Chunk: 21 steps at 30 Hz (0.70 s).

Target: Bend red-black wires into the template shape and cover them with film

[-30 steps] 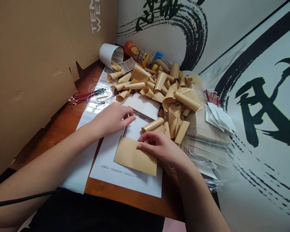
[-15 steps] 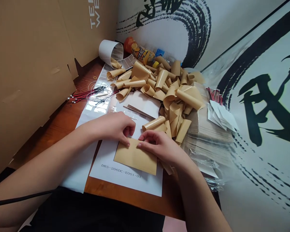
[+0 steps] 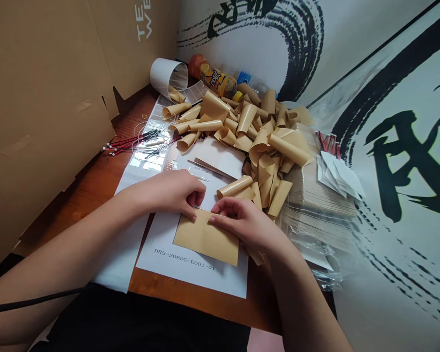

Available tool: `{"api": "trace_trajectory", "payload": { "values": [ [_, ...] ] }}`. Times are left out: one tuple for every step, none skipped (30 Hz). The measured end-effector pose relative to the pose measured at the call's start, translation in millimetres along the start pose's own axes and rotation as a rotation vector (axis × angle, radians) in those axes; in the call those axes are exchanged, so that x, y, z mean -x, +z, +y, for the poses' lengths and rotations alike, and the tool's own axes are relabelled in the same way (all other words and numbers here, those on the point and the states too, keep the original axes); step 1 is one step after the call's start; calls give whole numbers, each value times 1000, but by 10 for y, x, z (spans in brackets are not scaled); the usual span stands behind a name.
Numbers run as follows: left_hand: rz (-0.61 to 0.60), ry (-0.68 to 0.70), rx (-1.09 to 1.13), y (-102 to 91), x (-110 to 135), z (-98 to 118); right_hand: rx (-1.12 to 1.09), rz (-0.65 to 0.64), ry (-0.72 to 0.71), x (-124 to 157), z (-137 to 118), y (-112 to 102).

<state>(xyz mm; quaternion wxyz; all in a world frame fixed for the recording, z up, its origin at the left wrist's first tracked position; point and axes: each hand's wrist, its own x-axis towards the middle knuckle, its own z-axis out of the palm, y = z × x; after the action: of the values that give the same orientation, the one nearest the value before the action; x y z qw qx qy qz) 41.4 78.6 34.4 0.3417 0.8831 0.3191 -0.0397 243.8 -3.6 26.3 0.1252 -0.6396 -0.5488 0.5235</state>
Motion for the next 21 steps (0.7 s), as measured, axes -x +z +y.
{"api": "trace_trajectory", "payload": {
  "values": [
    [-3,-3,1,-5,2,3,1,4,-5,0,4,2],
    [-7,-6,3,-9,3,6,2,8,-8,0,9,4],
    [-11,-9,5,-12,3,10,0,12,-11,1,14,7],
    [-14,-11,6,-14,2,13,-4,14,-13,2,19,11],
    [-16,-14,5,-15,1,18,-10,16,-14,3,23,15],
    [-17,-16,2,-15,1,22,-17,18,-14,4,25,19],
    [-16,-18,-1,-14,1,27,-21,19,-16,5,27,22],
    [-14,-20,-6,-13,1,32,-20,21,-20,6,28,25],
    [-13,-21,-13,-11,2,36,-11,23,-27,6,27,27],
    [-11,-22,-20,-8,2,39,7,27,-37,5,27,28],
    [-9,-22,-27,-4,1,40,31,35,-50,4,27,28],
    [-8,-22,-31,1,0,39,58,47,-66,2,26,28],
    [-9,-24,-33,7,-2,37,85,61,-85,1,26,30],
    [-11,-25,-33,13,-5,34,110,76,-107,0,25,32],
    [-12,-26,-31,18,-9,31,134,92,-130,0,24,36],
    [-14,-26,-29,23,-12,29,159,107,-148,2,23,42],
    [-16,-25,-29,25,-15,28,192,122,-158,6,21,50],
    [-19,-23,-29,26,-16,29,237,145,-160,13,20,58],
    [-24,-22,-28,24,-15,30,296,178,-152,24,20,67],
    [-34,-22,-23,21,-11,32,366,222,-143,39,21,74],
    [-47,-22,-15,16,-5,35,441,274,-141,57,25,79]
  ]
}}
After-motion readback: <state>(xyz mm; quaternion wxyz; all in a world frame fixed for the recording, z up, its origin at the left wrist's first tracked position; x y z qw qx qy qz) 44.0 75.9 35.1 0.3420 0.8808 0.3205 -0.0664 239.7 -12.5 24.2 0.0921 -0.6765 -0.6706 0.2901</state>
